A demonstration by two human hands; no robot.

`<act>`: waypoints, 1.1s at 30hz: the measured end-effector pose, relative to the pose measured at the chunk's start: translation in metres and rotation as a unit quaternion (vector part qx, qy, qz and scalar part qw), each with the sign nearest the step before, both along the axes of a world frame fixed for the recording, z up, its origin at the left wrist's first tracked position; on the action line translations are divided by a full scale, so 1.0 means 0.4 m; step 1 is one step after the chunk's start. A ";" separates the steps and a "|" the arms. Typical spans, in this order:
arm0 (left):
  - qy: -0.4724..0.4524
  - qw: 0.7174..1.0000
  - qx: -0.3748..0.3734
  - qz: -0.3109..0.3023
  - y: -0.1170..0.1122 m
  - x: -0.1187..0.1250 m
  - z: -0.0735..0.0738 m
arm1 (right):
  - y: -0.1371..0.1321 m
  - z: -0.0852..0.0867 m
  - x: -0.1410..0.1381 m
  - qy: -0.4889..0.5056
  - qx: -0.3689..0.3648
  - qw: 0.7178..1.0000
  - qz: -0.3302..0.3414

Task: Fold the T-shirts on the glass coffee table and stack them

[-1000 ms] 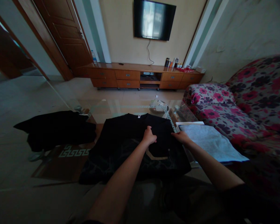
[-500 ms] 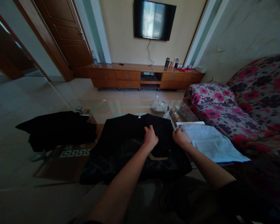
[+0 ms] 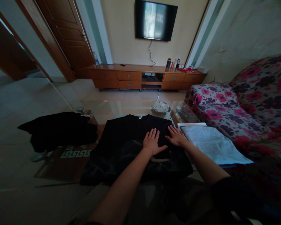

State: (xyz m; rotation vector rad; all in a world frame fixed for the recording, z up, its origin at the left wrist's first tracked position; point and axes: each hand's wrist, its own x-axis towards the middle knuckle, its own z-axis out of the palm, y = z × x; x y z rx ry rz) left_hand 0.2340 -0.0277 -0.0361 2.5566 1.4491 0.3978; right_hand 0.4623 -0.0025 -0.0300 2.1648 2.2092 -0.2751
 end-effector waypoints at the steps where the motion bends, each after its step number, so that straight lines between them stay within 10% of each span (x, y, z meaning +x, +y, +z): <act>1: -0.003 1.000 0.004 0.005 -0.001 0.001 -0.001 | 0.003 0.002 -0.014 -0.010 0.019 1.000 -0.016; 5: -0.014 1.000 0.005 0.022 -0.003 0.006 -0.006 | 0.026 -0.003 -0.066 -0.031 0.112 0.992 -0.042; 20: -0.150 0.977 -0.152 -0.010 0.067 -0.022 0.022 | 0.093 -0.041 -0.048 -0.039 0.075 0.995 -0.055; 26: -0.188 0.979 -0.007 0.081 0.197 -0.274 0.069 | 0.092 -0.041 -0.057 -0.050 0.087 0.994 -0.050; 33: 0.045 0.985 0.041 0.162 0.146 -0.556 0.026 | 0.046 -0.023 -0.102 -0.036 0.089 0.995 -0.017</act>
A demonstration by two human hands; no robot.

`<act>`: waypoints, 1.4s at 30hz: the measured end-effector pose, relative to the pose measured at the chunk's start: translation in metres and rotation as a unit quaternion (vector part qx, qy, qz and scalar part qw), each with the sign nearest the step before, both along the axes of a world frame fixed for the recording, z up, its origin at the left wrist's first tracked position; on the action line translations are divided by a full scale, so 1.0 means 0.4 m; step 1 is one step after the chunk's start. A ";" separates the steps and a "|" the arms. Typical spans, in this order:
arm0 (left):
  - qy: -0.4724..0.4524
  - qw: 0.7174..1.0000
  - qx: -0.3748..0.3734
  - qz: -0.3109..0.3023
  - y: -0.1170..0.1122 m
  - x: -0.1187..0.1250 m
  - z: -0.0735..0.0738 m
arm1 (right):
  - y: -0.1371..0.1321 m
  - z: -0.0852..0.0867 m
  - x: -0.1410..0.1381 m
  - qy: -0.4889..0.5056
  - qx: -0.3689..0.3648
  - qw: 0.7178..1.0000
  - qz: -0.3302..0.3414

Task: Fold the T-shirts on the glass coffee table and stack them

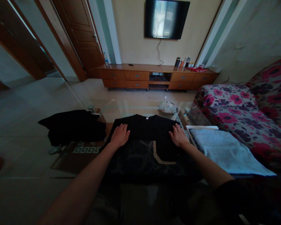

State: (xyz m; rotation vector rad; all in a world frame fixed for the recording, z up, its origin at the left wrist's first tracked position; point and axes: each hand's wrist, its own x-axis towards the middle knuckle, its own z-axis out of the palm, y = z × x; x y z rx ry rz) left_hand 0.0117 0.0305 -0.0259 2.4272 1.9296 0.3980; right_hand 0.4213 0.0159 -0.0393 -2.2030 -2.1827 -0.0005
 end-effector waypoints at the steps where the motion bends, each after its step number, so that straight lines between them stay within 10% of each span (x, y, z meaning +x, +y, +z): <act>1: 0.015 1.000 0.007 -0.008 -0.013 -0.020 -0.005 | -0.016 -0.002 -0.006 0.000 0.006 1.000 0.008; 11: 0.044 0.997 -0.026 -0.063 -0.111 -0.121 -0.035 | -0.080 -0.035 -0.015 0.002 0.004 1.000 0.005; 24: -0.027 0.997 0.072 0.010 -0.018 -0.092 -0.031 | 0.041 -0.007 -0.034 0.024 0.031 0.999 -0.019; 33: 0.018 0.997 0.048 -0.052 -0.089 -0.100 0.009 | -0.071 0.048 -0.077 0.017 0.073 0.997 -0.031; 42: 0.044 0.996 -0.021 -0.075 -0.199 -0.142 -0.031 | -0.159 -0.016 -0.065 -0.008 0.036 0.999 0.000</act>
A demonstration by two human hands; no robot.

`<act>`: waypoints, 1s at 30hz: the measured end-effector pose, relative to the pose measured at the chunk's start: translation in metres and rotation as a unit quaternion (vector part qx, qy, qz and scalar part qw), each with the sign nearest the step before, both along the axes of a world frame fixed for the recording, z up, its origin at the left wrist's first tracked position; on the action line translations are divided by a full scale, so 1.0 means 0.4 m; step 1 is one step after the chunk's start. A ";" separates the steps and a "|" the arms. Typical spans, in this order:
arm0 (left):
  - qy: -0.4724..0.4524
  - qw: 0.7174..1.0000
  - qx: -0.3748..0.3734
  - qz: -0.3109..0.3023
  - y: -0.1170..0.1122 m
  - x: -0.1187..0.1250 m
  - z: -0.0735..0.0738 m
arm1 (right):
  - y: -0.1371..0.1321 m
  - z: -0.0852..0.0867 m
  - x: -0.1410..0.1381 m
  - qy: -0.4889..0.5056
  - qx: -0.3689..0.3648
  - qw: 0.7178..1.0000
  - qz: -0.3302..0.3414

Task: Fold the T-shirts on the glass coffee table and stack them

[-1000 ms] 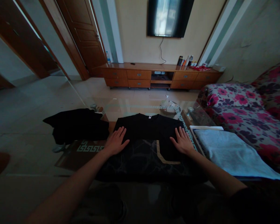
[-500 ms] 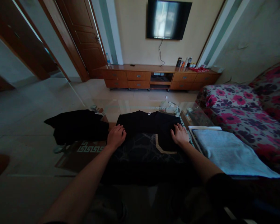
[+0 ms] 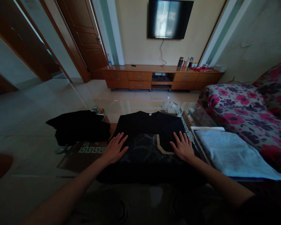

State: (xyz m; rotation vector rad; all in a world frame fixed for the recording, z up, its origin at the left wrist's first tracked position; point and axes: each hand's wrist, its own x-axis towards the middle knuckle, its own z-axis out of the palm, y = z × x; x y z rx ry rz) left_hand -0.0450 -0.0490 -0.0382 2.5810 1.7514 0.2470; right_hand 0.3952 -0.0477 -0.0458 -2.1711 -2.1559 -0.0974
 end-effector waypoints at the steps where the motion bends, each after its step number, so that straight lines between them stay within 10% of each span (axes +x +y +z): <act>1: 0.000 1.000 0.000 0.003 0.007 0.000 -0.003 | 0.014 -0.002 0.001 0.000 0.001 1.000 0.000; 13: -0.019 0.997 0.035 0.071 0.168 0.036 0.009 | 0.202 0.013 -0.009 0.027 -0.029 0.999 -0.010; 30: 0.023 0.997 0.017 0.077 0.121 -0.056 -0.022 | 0.157 -0.016 0.048 0.024 -0.013 0.999 -0.029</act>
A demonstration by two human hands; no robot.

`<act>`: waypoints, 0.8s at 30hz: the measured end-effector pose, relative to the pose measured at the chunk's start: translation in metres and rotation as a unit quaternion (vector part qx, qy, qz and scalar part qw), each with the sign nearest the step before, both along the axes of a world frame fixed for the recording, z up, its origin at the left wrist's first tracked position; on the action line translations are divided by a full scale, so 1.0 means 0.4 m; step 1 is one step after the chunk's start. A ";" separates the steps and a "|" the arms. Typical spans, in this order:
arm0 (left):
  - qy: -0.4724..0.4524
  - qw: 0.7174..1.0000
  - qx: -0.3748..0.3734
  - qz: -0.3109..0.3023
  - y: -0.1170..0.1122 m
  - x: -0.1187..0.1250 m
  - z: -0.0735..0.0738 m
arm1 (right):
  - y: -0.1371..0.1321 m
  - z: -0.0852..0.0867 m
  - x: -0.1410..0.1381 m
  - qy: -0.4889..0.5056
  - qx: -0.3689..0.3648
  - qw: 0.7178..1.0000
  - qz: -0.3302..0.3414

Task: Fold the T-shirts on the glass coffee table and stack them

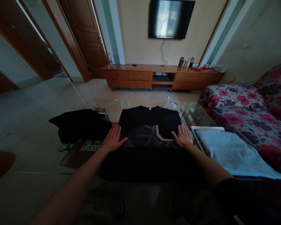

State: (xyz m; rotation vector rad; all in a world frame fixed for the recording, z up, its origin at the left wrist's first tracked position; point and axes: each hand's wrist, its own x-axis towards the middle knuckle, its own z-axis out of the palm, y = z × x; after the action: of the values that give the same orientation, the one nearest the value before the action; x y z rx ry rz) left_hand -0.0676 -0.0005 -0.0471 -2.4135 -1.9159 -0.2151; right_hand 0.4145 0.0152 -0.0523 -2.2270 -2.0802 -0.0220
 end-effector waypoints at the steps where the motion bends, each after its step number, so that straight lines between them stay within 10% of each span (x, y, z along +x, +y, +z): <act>1: -0.008 1.000 0.003 0.001 0.003 0.001 0.000 | -0.001 0.003 -0.004 0.000 -0.001 1.000 -0.006; 12: -0.056 0.993 0.051 0.086 -0.082 -0.020 0.113 | -0.114 0.141 -0.008 0.012 0.029 0.996 -0.081; 20: -0.153 0.921 -0.323 0.153 -0.177 -0.105 0.182 | -0.253 0.221 0.114 0.134 -0.204 0.967 -0.070; 24: -0.231 0.803 -0.538 0.113 -0.275 -0.143 0.180 | -0.343 0.204 0.156 0.274 -0.382 0.882 -0.036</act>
State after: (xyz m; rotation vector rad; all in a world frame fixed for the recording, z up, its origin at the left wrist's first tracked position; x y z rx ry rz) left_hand -0.1250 -0.1103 0.0251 -2.8040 -3.1789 0.5063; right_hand 0.4771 -0.1221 0.0294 -2.2353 -1.8354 1.4699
